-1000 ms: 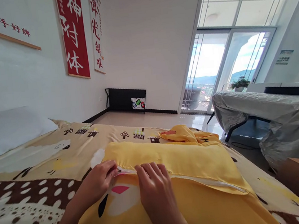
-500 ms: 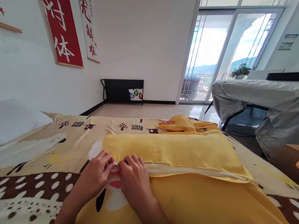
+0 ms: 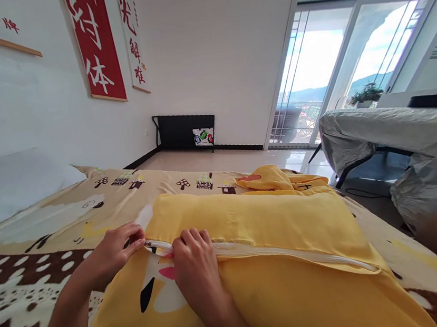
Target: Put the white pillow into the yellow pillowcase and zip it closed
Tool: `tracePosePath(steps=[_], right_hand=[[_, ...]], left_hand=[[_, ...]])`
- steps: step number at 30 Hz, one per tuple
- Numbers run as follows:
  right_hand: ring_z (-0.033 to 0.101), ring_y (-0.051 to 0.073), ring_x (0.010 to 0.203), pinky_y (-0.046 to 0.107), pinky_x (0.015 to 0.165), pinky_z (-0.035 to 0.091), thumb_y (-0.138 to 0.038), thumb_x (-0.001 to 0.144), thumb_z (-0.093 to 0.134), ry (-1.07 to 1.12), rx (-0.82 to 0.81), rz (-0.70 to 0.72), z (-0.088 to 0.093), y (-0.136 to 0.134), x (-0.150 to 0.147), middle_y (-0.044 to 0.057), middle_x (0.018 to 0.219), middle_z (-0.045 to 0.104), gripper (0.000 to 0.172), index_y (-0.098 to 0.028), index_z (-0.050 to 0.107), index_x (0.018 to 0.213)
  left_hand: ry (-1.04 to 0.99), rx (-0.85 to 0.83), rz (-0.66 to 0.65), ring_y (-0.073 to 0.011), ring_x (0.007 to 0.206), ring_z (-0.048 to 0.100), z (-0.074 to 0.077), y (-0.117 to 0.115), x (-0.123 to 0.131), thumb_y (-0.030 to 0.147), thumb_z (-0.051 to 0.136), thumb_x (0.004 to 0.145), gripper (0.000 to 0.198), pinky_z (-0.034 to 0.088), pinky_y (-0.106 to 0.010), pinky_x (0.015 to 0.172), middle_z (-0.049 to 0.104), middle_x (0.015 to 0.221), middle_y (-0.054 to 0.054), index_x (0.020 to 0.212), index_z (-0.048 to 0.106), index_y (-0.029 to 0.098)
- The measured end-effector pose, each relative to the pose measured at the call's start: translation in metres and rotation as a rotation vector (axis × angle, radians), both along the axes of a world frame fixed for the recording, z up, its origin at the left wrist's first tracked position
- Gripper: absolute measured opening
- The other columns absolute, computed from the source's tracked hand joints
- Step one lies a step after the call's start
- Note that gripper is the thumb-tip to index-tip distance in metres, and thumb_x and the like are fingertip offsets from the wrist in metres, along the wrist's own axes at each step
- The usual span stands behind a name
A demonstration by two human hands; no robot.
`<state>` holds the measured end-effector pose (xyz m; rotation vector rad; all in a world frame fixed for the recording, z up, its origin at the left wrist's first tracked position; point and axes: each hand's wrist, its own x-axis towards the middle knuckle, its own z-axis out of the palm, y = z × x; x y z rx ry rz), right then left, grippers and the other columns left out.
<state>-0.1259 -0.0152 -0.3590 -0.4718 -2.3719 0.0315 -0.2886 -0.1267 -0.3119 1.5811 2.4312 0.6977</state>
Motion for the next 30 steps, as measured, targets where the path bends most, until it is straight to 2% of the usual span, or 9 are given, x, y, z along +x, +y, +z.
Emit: tracePosePath(steps=[8, 15, 26, 30], right_hand=[[0.050, 0.015, 0.072, 0.030, 0.069, 0.029, -0.004, 0.082, 0.059, -0.032, -0.008, 0.005, 0.003, -0.002, 0.003, 0.001, 0.074, 0.059, 0.020, -0.017, 0.059, 0.068], [0.050, 0.016, 0.072, 0.030, 0.068, 0.029, -0.005, 0.083, 0.057, -0.036, -0.003, 0.008, 0.003, -0.003, 0.003, 0.002, 0.074, 0.059, 0.020, -0.018, 0.059, 0.067], [0.049, 0.015, 0.071, 0.030, 0.069, 0.029, -0.005, 0.083, 0.057, -0.030, 0.016, 0.018, 0.001, -0.003, 0.002, 0.001, 0.073, 0.059, 0.019, -0.017, 0.060, 0.069], [0.050, 0.015, 0.071, 0.030, 0.069, 0.030, -0.006, 0.083, 0.057, -0.038, 0.023, 0.013, 0.001, -0.004, 0.001, 0.001, 0.073, 0.059, 0.019, -0.017, 0.060, 0.068]], left_hand=[[0.052, -0.012, 0.094, -0.0171, 0.073, 0.052, -0.012, -0.002, -0.016, 0.033, 0.039, 0.080, 0.020, 0.033, -0.031, 0.072, 0.059, 0.076, 0.000, 0.068, 0.050, 0.020], [0.011, -0.061, 0.172, -0.0166, 0.069, 0.050, -0.009, -0.003, -0.015, 0.033, 0.037, 0.080, 0.021, 0.030, -0.031, 0.068, 0.058, 0.072, 0.000, 0.066, 0.045, 0.020], [0.088, -0.037, 0.197, -0.0172, 0.071, 0.053, -0.025, 0.002, -0.028, 0.028, 0.037, 0.083, 0.021, 0.029, -0.034, 0.078, 0.061, 0.072, 0.000, 0.066, 0.046, 0.020], [0.069, -0.093, 0.219, -0.0181, 0.072, 0.055, -0.027, 0.003, -0.028, 0.026, 0.037, 0.083, 0.021, 0.029, -0.038, 0.082, 0.061, 0.071, 0.000, 0.065, 0.046, 0.019]])
